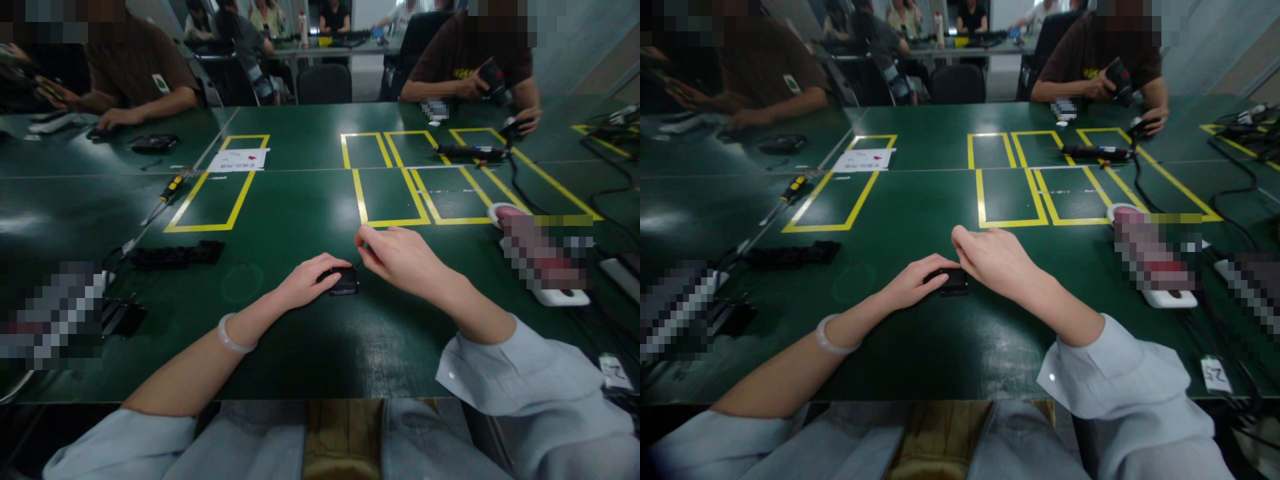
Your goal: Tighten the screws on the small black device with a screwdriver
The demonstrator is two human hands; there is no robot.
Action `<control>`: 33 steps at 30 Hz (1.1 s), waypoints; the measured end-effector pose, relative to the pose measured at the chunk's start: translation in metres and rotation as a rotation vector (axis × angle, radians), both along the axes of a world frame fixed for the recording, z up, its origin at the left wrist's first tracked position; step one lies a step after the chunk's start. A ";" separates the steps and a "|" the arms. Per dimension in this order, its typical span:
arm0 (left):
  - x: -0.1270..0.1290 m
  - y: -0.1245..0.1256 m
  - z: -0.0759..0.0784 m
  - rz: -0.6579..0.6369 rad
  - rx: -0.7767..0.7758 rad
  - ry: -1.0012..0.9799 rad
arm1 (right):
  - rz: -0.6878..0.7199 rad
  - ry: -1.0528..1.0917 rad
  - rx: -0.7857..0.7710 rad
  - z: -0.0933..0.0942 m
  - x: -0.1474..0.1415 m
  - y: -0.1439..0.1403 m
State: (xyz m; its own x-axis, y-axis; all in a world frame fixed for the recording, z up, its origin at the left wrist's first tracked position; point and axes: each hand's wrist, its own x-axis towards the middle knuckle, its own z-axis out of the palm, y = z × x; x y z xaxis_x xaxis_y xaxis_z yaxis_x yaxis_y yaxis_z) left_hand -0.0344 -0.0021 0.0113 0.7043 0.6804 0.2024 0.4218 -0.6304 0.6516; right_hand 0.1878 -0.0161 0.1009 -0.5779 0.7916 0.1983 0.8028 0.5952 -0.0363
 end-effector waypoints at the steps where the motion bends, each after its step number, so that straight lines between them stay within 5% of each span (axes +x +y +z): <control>1: 0.000 0.000 0.001 0.001 -0.002 0.003 | 0.005 0.013 0.005 0.000 0.000 0.000; 33: 0.000 0.000 0.000 0.003 0.007 0.004 | 0.022 0.027 -0.002 0.000 0.001 -0.001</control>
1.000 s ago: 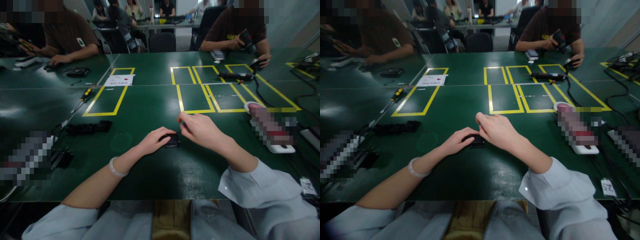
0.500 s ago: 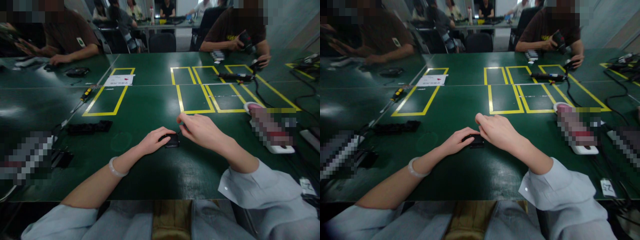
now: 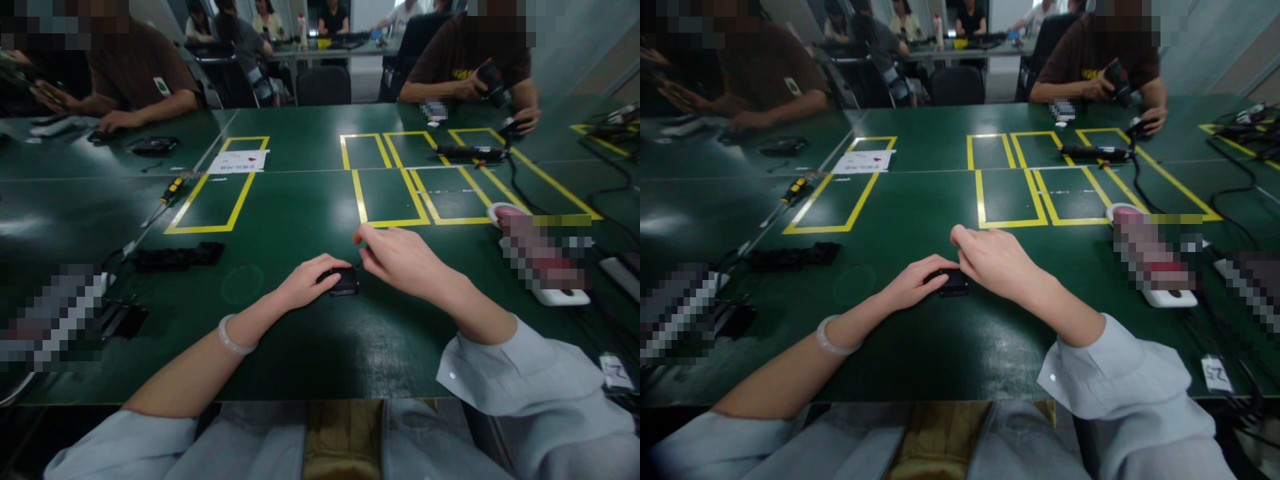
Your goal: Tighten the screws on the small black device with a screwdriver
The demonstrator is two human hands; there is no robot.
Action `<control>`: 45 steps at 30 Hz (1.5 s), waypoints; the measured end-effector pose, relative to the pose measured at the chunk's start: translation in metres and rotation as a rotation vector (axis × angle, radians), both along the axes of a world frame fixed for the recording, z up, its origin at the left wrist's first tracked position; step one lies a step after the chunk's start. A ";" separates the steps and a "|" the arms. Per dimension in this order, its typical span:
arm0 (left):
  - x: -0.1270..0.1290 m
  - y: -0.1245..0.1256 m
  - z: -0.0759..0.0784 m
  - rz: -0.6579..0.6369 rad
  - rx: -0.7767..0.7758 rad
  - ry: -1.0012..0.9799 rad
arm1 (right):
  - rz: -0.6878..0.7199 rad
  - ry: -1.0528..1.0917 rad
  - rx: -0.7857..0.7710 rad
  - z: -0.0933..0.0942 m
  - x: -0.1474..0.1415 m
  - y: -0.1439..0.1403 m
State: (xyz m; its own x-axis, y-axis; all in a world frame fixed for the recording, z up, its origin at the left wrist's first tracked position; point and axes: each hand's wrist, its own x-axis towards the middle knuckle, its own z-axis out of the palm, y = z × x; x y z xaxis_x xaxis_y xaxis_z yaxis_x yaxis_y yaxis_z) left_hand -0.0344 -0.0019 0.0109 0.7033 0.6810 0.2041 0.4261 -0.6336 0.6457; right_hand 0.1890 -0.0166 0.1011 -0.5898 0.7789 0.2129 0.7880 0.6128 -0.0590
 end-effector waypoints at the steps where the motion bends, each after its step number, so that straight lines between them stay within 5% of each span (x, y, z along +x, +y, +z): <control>1: 0.000 0.000 0.000 0.002 0.003 -0.001 | 0.006 0.011 0.001 0.000 0.000 0.000; 45: 0.000 0.000 0.001 0.000 0.006 0.007 | -0.022 -0.056 -0.032 0.003 -0.001 0.000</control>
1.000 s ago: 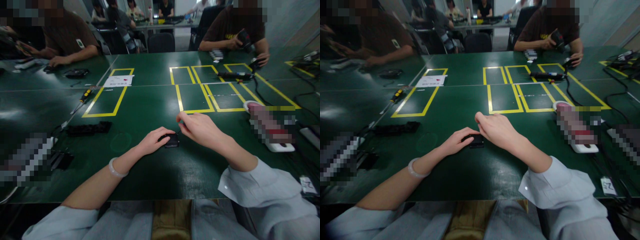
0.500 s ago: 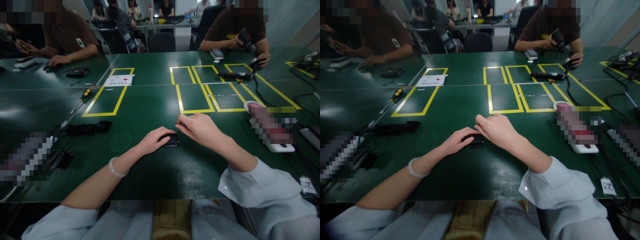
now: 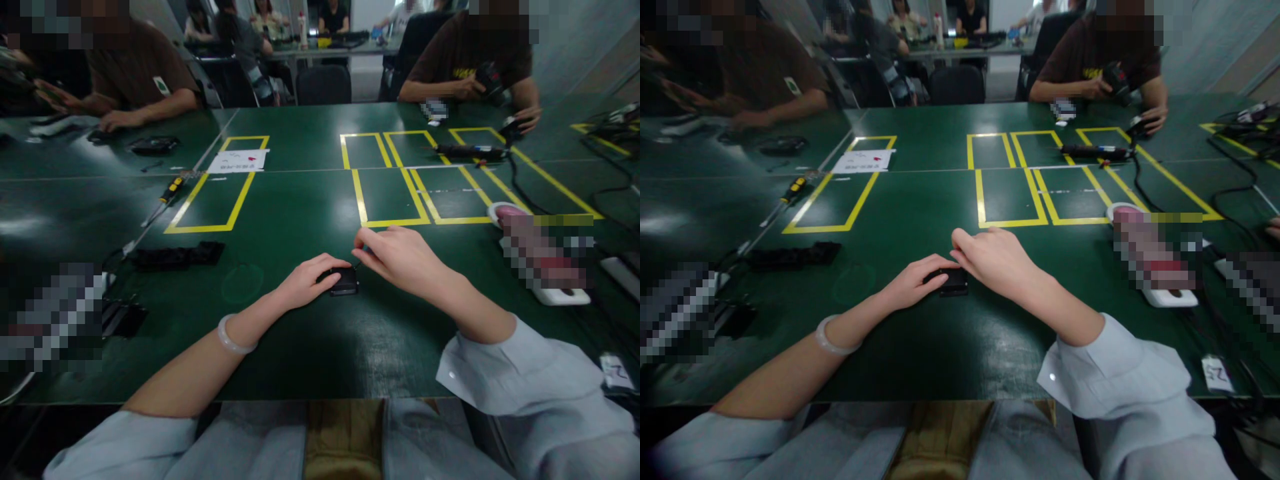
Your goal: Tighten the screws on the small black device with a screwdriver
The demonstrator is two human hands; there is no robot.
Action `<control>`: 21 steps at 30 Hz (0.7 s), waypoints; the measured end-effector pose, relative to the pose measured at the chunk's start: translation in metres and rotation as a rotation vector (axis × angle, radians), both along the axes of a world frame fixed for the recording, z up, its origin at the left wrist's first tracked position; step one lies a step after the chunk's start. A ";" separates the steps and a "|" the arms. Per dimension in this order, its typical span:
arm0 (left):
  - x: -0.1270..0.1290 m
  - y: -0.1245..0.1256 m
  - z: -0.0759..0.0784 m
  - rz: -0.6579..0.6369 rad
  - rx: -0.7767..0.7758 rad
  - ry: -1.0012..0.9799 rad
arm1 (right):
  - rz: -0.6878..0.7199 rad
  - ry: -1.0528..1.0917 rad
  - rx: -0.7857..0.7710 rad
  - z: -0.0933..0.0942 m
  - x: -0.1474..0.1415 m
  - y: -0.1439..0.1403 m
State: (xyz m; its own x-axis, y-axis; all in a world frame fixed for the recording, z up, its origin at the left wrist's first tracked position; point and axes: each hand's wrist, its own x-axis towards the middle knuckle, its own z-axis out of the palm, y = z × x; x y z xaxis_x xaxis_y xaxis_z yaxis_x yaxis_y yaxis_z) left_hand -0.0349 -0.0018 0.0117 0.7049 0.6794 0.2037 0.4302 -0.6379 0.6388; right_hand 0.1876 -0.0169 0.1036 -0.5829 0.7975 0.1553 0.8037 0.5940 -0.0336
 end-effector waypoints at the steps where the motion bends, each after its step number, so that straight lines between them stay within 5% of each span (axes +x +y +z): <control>1: 0.000 0.000 0.000 -0.001 -0.002 -0.001 | -0.002 -0.011 0.004 0.000 0.000 0.000; 21: 0.001 -0.001 0.001 0.005 -0.016 -0.003 | -0.025 -0.044 0.022 0.000 0.000 0.000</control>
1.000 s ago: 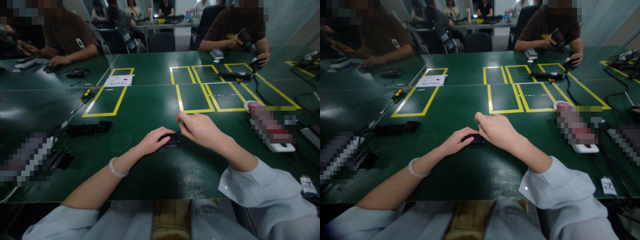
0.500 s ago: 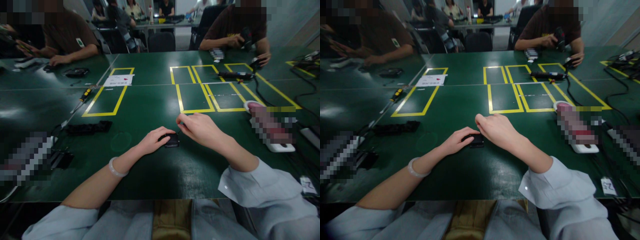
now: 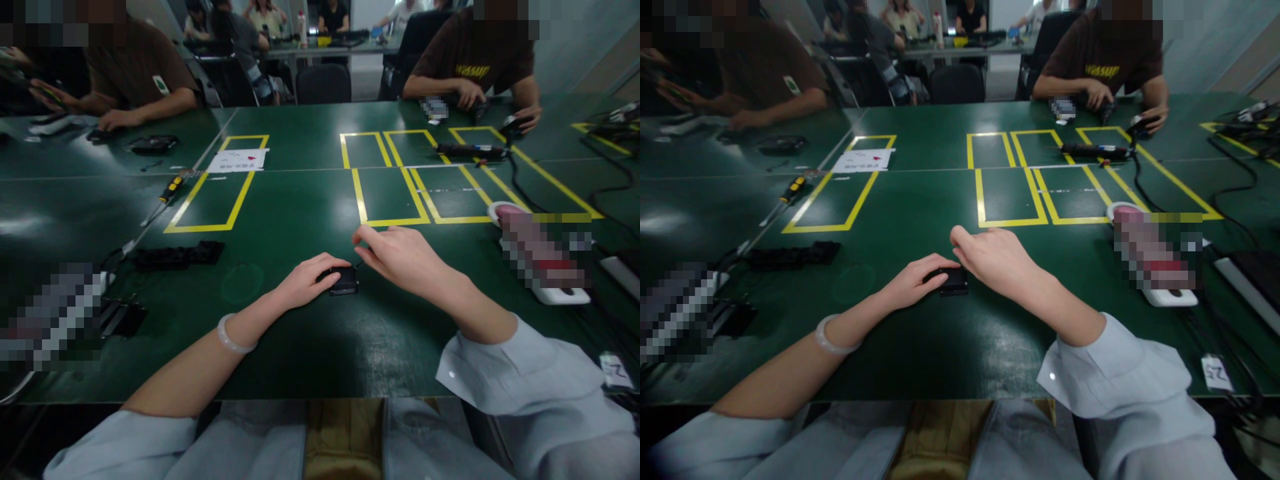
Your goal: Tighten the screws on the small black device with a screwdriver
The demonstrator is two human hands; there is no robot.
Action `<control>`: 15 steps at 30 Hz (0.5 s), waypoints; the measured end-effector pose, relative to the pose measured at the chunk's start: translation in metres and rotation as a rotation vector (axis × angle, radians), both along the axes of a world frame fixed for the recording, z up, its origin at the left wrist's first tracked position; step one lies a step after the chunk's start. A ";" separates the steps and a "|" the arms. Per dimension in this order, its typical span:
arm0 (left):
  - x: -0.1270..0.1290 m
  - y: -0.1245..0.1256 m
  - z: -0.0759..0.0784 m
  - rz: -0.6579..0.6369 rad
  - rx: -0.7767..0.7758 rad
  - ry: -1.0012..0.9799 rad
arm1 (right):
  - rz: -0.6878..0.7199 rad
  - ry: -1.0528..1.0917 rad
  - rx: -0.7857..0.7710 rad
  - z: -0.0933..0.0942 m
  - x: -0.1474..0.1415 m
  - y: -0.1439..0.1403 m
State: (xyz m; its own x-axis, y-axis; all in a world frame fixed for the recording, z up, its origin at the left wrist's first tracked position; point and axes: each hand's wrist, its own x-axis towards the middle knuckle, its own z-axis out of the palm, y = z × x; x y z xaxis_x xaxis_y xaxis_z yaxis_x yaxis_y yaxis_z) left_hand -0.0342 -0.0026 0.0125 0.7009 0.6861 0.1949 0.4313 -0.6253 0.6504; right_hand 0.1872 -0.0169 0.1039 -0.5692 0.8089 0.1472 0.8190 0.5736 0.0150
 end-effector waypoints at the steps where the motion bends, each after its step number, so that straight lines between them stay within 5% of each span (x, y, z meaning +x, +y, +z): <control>1: 0.000 0.000 0.000 0.002 0.002 -0.001 | 0.000 0.014 0.003 -0.001 0.000 0.000; 15: 0.000 0.000 0.000 0.003 0.009 0.012 | 0.011 0.025 -0.042 0.001 0.001 0.000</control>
